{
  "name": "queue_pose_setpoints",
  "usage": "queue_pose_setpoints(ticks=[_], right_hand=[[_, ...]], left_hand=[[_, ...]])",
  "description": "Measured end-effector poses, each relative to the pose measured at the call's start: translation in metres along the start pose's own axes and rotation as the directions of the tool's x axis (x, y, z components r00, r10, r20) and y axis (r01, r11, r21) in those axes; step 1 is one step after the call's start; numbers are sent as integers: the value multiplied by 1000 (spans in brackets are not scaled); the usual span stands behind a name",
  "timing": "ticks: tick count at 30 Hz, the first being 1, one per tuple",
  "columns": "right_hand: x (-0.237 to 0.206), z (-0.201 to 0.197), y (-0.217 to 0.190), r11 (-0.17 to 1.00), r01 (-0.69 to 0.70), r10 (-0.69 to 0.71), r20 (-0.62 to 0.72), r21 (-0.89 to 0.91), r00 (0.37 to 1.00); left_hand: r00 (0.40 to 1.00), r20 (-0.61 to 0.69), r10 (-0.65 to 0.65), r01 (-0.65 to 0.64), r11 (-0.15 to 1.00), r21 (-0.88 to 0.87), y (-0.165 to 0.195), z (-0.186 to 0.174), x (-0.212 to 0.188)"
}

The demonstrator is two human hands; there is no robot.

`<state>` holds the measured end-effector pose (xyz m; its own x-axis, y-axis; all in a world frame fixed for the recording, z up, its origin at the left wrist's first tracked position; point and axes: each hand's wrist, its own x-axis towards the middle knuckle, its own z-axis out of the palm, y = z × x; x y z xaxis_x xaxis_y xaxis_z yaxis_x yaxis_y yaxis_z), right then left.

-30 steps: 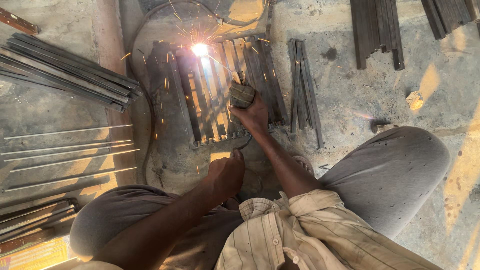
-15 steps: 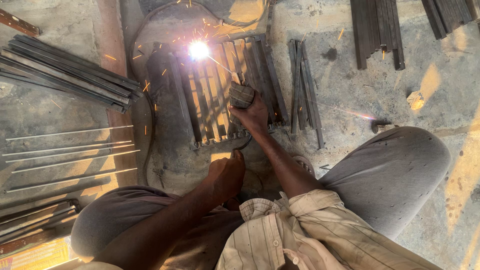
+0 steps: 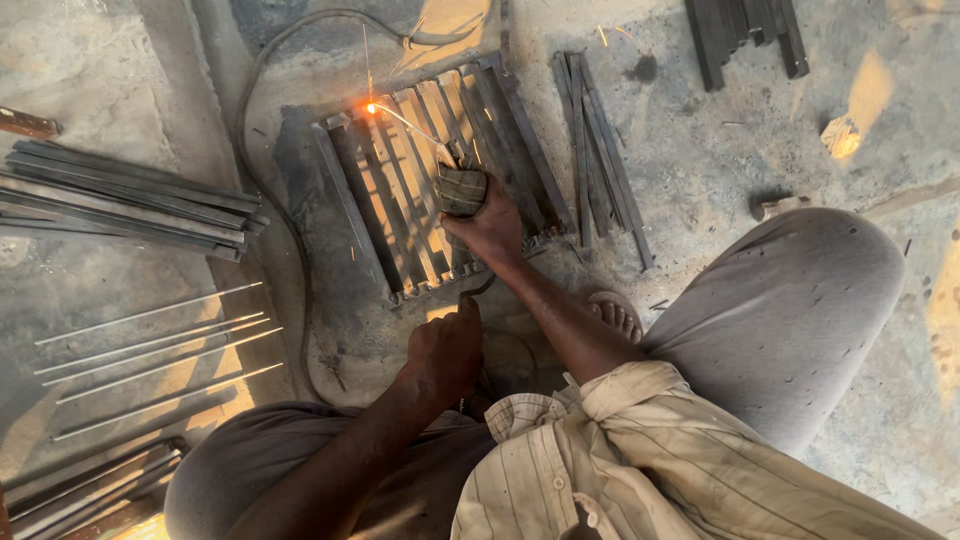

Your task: The person welds a metal grate using a handheld welding torch, creating bright sparks as they join metal bars. The person remains seated on the floor while working on the grate, with additional metal bars and tools visible nearby.

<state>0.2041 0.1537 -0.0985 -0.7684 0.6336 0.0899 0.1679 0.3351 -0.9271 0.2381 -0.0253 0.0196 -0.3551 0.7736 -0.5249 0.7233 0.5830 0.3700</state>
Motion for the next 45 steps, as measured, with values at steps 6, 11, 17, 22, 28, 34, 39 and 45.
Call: queue_pose_setpoints(ticks=[6, 11, 17, 22, 28, 34, 39, 45], right_hand=[[0, 2, 0, 999, 49, -49, 13, -4, 999], [-3, -2, -17, 997, -41, 40, -13, -68, 999], [-3, -6, -27, 976, -215, 214, 21, 37, 976], [1, -3, -17, 999, -15, 15, 10, 35, 1000], [0, 3, -4, 992, 16, -25, -68, -125, 997], [12, 8, 10, 990, -134, 137, -130, 36, 982], [28, 2, 16, 946, -213, 265, -206, 245, 942], [33, -17, 1, 905, -249, 298, -96, 345, 950]], left_hand=[[998, -66, 21, -20, 1000, 22, -1, 4, -3], [999, 39, -17, 17, 1000, 3, 0, -2, -1], [999, -10, -51, 50, 997, -51, 1, -4, -2], [1000, 19, 17, -18, 999, 40, -2, 1, -2], [998, -64, 3, -5, 1000, -25, -6, 6, 0], [996, -56, 67, -67, 998, 0, -5, 5, -4], [964, -256, 65, -125, 966, -228, 12, -14, -16], [951, -290, -103, -122, 739, -662, 42, -50, -49]])
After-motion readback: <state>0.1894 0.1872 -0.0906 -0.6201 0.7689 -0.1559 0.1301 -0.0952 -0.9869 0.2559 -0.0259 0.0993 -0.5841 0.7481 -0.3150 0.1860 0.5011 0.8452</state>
